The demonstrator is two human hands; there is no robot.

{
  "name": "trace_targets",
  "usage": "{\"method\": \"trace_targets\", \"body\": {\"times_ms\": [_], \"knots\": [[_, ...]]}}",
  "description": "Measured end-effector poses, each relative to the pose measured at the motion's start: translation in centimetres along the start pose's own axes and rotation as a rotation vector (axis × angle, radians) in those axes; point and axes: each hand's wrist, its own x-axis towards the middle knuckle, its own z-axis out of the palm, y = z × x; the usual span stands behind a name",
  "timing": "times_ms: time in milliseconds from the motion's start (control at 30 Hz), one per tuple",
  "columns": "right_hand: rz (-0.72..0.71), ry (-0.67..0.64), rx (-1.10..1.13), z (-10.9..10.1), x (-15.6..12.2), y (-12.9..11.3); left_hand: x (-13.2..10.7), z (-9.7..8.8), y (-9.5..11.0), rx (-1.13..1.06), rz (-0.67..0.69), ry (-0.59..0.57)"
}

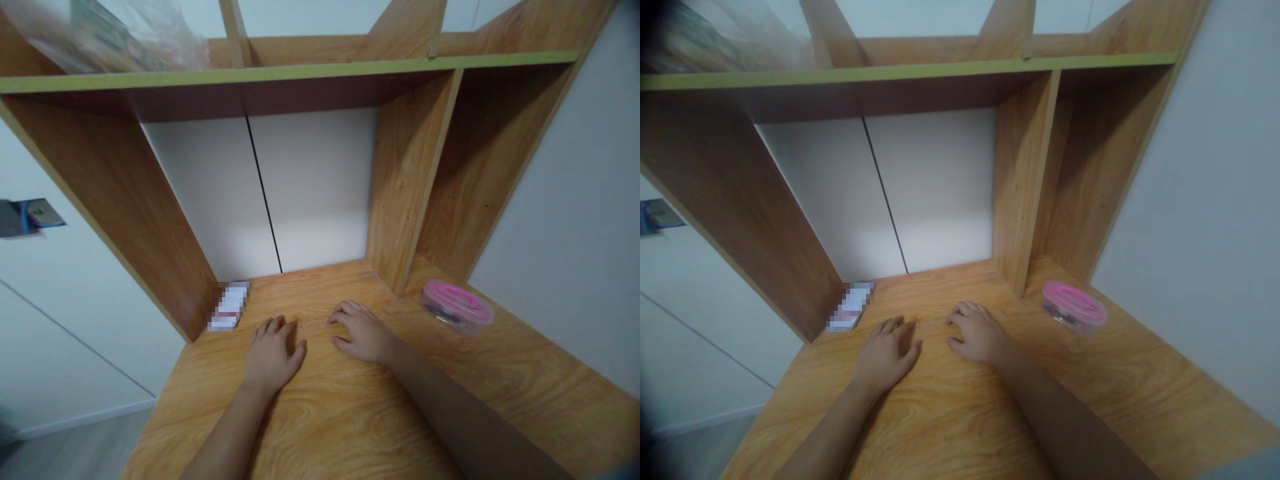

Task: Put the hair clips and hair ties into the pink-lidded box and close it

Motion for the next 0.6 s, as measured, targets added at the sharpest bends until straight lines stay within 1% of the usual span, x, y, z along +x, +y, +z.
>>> {"method": "trace_targets", "body": {"times_ms": [200,300,367,467,533,600], "knots": [[-0.002,-0.005,-0.004,0.0,-0.2,-0.1,0.1,-0.2,0.1,0.003,-0.004,-0.016],[0.004,0.017,-0.028,-0.6,-0.1,-0.4,0.1,-0.1,0.0,-0.008,-0.008,-0.014],[0.007,0.032,-0.065,-1.7,-0.1,-0.6,0.1,0.0,0.0,-0.016,-0.005,-0.011],[0.048,0.036,-0.136,-4.2,-0.4,-0.4,0.1,0.1,-0.1,-0.03,0.001,-0.004],[0.114,0.052,-0.201,-6.2,-1.3,0.3,0.0,0.2,-0.2,-0.038,0.001,0.004],[0.197,0.089,-0.298,-8.1,-2.8,1.8,0.0,0.3,-0.3,-0.041,0.0,0.012]]}}
